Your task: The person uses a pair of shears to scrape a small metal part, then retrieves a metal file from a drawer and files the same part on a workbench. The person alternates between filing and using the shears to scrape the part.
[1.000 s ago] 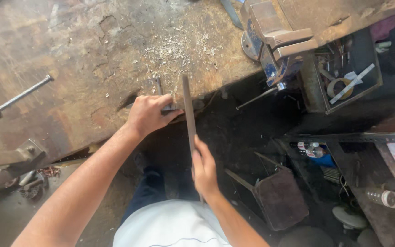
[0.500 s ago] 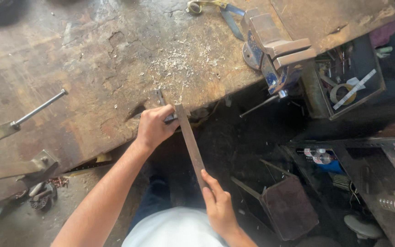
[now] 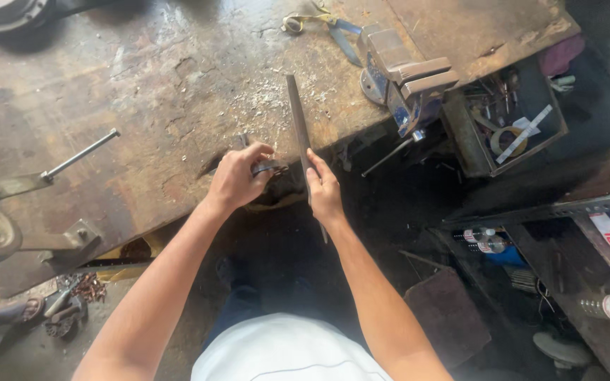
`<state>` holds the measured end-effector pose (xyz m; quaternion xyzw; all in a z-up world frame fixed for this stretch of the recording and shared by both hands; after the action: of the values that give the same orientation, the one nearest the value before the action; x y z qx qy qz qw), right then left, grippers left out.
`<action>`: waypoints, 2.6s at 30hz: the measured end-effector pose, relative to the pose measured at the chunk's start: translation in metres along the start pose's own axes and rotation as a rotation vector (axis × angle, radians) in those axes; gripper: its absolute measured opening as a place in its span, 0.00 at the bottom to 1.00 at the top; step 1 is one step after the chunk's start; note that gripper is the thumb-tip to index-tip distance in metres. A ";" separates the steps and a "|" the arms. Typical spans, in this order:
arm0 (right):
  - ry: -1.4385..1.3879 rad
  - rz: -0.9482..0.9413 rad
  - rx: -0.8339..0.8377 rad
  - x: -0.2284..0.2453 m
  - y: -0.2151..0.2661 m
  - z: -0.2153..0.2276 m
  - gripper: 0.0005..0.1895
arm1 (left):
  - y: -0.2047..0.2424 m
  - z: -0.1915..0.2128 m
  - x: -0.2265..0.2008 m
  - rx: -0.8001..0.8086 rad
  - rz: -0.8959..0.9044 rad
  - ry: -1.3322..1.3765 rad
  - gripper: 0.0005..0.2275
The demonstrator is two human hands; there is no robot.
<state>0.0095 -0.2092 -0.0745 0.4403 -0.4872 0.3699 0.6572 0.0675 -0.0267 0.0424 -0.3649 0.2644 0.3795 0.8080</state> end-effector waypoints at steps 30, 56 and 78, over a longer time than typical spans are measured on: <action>-0.171 0.081 0.175 -0.017 0.000 0.020 0.24 | -0.016 -0.038 -0.004 0.073 -0.079 -0.305 0.13; 0.099 0.289 0.064 0.056 0.092 0.033 0.21 | -0.016 -0.038 0.019 -0.102 -0.101 -0.191 0.11; -0.369 -0.111 0.092 -0.013 0.057 0.008 0.21 | -0.005 -0.040 0.010 -0.022 -0.104 -0.254 0.11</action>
<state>-0.0489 -0.1983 -0.0733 0.5564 -0.5569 0.2679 0.5555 0.0715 -0.0567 0.0138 -0.3358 0.1365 0.3831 0.8496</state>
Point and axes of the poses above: each hand's wrist, its own y-axis away from the middle knuckle, its own z-axis out of the back of the hand, x = y × z, the point moved 8 cm from there along -y, towards the middle knuckle, and after that the axes turned 1 degree about -x, right-handed, at the moved point
